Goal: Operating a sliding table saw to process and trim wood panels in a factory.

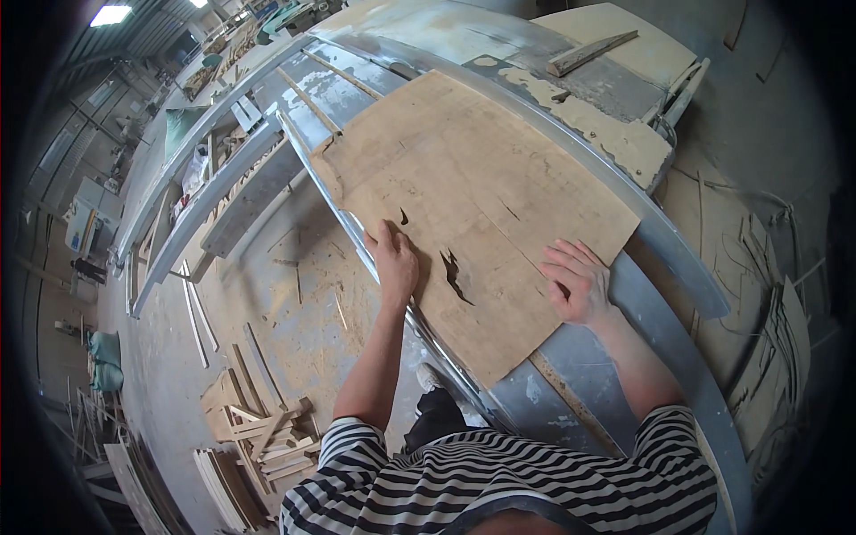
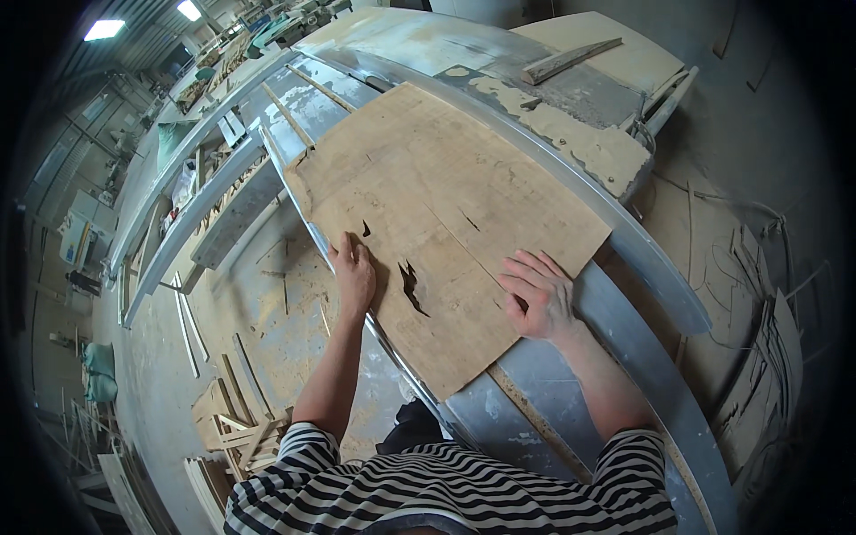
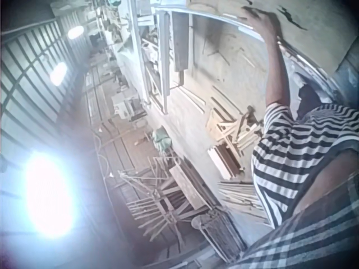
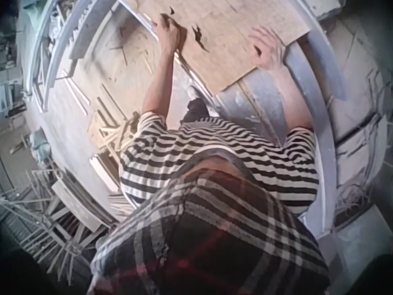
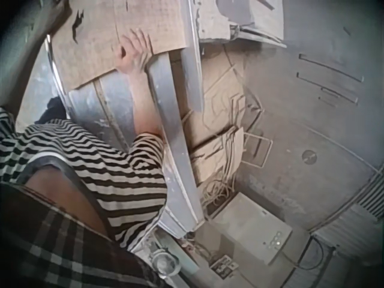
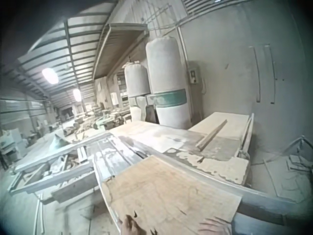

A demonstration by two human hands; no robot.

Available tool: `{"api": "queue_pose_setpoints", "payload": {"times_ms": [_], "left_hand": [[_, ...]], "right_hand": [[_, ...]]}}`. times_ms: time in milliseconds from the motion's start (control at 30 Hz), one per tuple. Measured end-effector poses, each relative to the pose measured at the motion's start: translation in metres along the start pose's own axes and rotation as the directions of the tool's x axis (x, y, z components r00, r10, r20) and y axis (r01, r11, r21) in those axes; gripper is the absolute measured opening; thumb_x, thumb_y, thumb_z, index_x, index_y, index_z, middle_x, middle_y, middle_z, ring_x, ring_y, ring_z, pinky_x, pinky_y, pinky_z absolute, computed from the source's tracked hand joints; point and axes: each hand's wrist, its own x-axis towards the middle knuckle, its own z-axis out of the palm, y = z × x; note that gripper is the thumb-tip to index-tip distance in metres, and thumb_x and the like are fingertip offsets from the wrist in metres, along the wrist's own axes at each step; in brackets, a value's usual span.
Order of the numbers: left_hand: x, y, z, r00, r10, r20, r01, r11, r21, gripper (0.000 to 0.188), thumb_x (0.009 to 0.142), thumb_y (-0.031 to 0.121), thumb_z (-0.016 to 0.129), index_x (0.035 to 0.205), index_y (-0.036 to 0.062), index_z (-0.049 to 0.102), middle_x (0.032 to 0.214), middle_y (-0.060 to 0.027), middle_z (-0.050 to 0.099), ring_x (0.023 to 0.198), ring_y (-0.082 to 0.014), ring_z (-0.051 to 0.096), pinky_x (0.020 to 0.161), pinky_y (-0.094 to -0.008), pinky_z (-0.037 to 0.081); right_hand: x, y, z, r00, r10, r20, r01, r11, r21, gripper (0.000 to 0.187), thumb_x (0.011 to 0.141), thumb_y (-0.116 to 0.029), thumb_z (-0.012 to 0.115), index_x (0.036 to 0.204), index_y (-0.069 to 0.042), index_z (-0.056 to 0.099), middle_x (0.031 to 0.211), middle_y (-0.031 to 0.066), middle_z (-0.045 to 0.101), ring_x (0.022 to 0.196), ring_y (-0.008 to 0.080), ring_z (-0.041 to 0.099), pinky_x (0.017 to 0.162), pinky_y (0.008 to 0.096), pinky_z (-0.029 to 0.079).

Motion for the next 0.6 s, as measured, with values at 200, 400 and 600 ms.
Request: {"api": "queue_pose_setpoints", "payload": {"times_ms": [200, 400, 600], "left_hand": [[0.014, -0.005, 0.000, 1.000, 0.010, -0.004, -0.010, 1.000, 0.010, 0.045, 0.093, 0.011, 0.048, 0.134, -0.0050, 0.040, 0.139, -0.0459, 0.020, 0.132, -0.0558, 0.026, 0.111, -0.0444, 0.026], [0.029, -0.026, 0.006, 0.990, 0.090, -0.110, -0.085, 0.995, 0.046, 0.043, 0.092, 0.013, 0.051, 0.131, -0.0033, 0.043, 0.127, -0.0383, 0.034, 0.119, -0.0495, 0.037, 0.105, -0.0464, 0.031], [0.048, -0.022, -0.005, 1.000, -0.012, 0.017, 0.011, 1.000, 0.017, 0.043, 0.092, 0.011, 0.048, 0.132, -0.0050, 0.042, 0.137, -0.0458, 0.024, 0.130, -0.0571, 0.027, 0.112, -0.0457, 0.024]], "right_hand": [[0.012, 0.002, 0.009, 1.000, -0.001, -0.010, 0.001, 1.000, 0.004, 0.026, 0.071, -0.015, 0.063, 0.095, -0.008, 0.071, 0.111, 0.0125, 0.067, 0.110, 0.0343, 0.060, 0.098, 0.0462, 0.044], [0.024, 0.003, 0.020, 1.000, -0.008, -0.015, 0.008, 1.000, 0.013, 0.026, 0.071, -0.015, 0.063, 0.095, -0.007, 0.071, 0.111, 0.0132, 0.068, 0.109, 0.0347, 0.061, 0.098, 0.0460, 0.044], [0.038, 0.005, 0.030, 1.000, 0.002, -0.025, -0.001, 1.000, 0.019, 0.025, 0.072, -0.016, 0.064, 0.094, -0.007, 0.071, 0.110, 0.0138, 0.068, 0.108, 0.0353, 0.061, 0.097, 0.0460, 0.045]]}}
